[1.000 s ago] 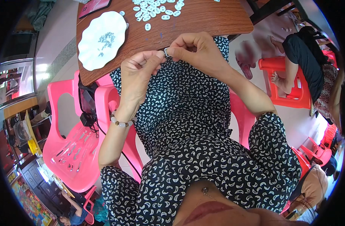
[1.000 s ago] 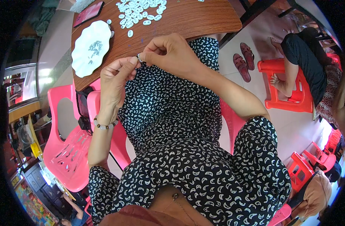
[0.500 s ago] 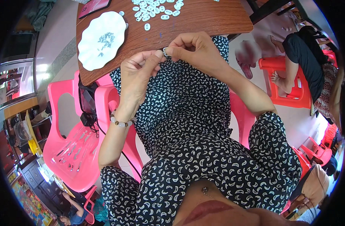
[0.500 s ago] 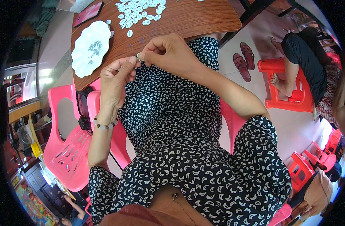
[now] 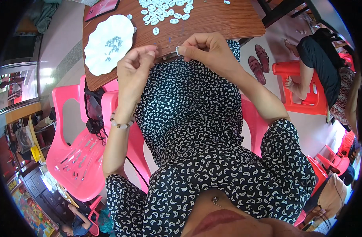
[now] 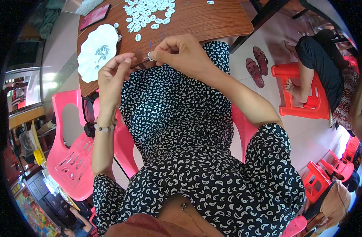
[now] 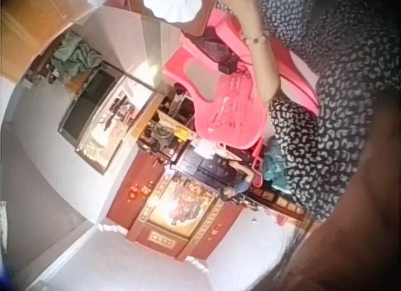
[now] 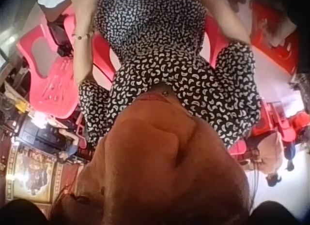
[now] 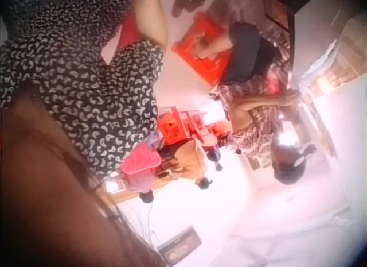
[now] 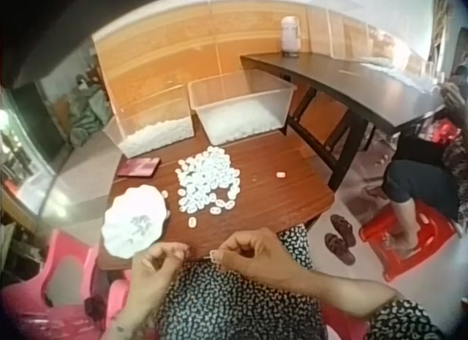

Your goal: Inspecting and sorting small white plastic components on a table.

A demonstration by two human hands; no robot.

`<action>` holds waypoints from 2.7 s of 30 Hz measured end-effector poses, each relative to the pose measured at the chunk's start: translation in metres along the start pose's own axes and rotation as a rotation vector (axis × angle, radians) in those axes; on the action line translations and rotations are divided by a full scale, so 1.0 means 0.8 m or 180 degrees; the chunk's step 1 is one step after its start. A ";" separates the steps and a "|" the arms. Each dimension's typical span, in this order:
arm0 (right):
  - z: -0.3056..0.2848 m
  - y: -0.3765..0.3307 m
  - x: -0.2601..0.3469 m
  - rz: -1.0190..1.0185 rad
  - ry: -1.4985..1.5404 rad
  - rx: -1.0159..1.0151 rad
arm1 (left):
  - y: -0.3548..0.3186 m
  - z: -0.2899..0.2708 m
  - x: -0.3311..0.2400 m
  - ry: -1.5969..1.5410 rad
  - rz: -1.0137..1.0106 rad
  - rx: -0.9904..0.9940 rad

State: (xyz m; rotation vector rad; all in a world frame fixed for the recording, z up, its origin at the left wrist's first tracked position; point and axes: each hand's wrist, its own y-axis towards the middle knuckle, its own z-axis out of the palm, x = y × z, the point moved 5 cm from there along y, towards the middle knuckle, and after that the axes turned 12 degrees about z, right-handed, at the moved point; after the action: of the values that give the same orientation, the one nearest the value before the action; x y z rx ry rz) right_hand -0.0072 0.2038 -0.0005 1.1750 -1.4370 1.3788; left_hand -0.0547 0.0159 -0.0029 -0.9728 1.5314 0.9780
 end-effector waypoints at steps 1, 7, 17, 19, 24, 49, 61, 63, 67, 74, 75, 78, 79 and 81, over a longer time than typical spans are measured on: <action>-0.001 -0.001 0.003 0.0032 -0.0012 -0.0023 | 0.009 -0.008 0.007 0.0403 0.0250 -0.0032; -0.008 0.001 0.004 -0.0067 0.0138 -0.0007 | 0.052 0.004 -0.012 0.2185 0.0970 0.0156; -0.010 0.001 0.002 -0.0049 0.0141 -0.0039 | 0.088 0.021 0.011 0.3327 0.1427 0.0380; -0.012 0.002 0.002 -0.0044 0.0143 -0.0041 | 0.087 0.021 0.009 0.3201 0.1444 0.0398; -0.015 0.004 0.000 -0.0041 0.0183 -0.0090 | 0.070 0.021 0.006 0.2421 0.0966 0.0401; 0.014 -0.011 0.013 -0.0248 0.0770 0.0785 | -0.006 0.044 0.004 -0.1216 -0.0204 0.0625; 0.017 -0.016 0.012 -0.0585 0.0709 0.0594 | -0.024 0.057 0.023 -0.2240 -0.1344 0.0680; 0.018 -0.016 0.011 -0.0746 0.0514 0.0537 | -0.022 0.055 0.018 -0.2290 -0.1316 0.0018; 0.021 -0.017 0.013 -0.0627 0.0710 0.0535 | -0.020 0.052 0.009 -0.2204 -0.1044 -0.0103; 0.003 -0.013 0.011 -0.0212 0.0523 0.0074 | -0.020 0.042 0.015 -0.2350 -0.0991 -0.0130; 0.001 -0.012 0.010 -0.0157 0.0483 -0.0023 | -0.021 0.041 0.015 -0.2317 -0.1005 -0.0108; 0.000 -0.010 0.006 -0.0166 0.0447 -0.0079 | -0.021 0.039 0.015 -0.2263 -0.0959 -0.0093; 0.000 -0.010 0.006 -0.0160 0.0447 -0.0078 | -0.021 0.038 0.016 -0.2265 -0.0965 -0.0095; 0.000 -0.010 0.006 -0.0088 0.0288 -0.0106 | -0.020 0.037 0.017 -0.2176 -0.0883 -0.0063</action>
State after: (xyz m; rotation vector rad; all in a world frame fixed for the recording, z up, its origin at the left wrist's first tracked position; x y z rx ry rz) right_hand -0.0010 0.2033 0.0061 1.0937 -1.3703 1.3667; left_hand -0.0319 0.0370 -0.0220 -0.7294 0.7964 0.9883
